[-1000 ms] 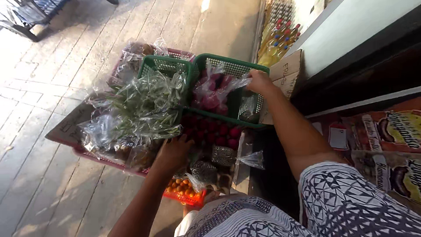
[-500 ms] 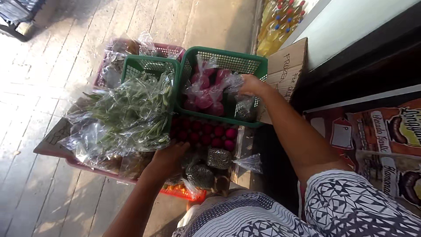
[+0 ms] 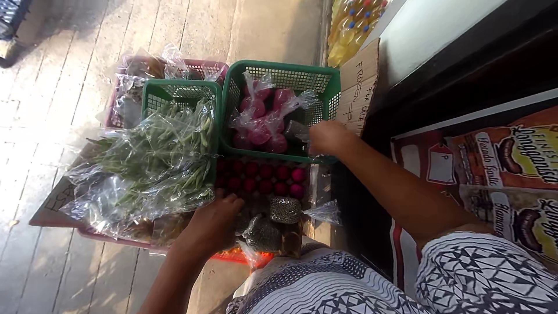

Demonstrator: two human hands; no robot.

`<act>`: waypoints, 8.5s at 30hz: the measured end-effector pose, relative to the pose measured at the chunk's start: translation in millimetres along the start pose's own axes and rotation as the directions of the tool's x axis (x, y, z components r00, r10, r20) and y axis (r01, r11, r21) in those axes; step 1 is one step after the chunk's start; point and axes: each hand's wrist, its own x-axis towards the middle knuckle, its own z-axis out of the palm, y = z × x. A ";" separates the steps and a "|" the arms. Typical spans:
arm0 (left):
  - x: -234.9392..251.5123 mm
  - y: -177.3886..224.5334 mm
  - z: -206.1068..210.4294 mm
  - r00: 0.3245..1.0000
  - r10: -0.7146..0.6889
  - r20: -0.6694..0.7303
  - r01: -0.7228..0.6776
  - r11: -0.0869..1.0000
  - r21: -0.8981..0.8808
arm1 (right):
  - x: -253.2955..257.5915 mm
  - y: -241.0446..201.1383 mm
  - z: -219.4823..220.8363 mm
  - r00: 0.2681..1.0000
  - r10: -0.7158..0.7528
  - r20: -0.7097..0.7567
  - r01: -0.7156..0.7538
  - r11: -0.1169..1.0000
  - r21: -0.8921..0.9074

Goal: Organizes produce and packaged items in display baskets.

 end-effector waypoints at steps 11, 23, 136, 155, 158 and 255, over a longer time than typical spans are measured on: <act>-21.0 12.0 -34.1 0.954 0.028 -0.298 -0.031 1.000 -0.005 | 12.7 17.1 -20.2 0.984 -0.155 -0.081 0.150 0.986 -0.068; -1.3 34.8 -35.0 0.905 0.077 -0.419 -0.107 0.993 -0.049 | 43.3 22.2 -67.4 0.970 -0.063 -0.236 0.040 0.994 -0.102; 297.8 -47.9 -164.3 0.556 -0.788 -0.265 -0.363 0.057 -0.930 | 117.8 70.6 -64.9 0.911 -0.150 -0.384 0.243 0.947 0.208; 275.9 127.7 -71.0 0.778 0.011 -0.628 -0.356 0.831 -0.427 | 119.6 63.0 -68.8 0.935 -0.123 -0.332 0.184 0.970 0.158; 254.5 107.6 -89.1 0.754 -0.154 -0.639 -0.429 0.621 -0.656 | 118.1 65.7 -69.7 0.944 -0.129 -0.303 0.182 0.971 0.155; 177.1 3.3 -71.5 0.716 -0.511 -0.476 -0.128 0.574 -0.809 | 79.7 -31.4 -14.7 0.961 -0.165 -0.223 0.236 0.909 0.344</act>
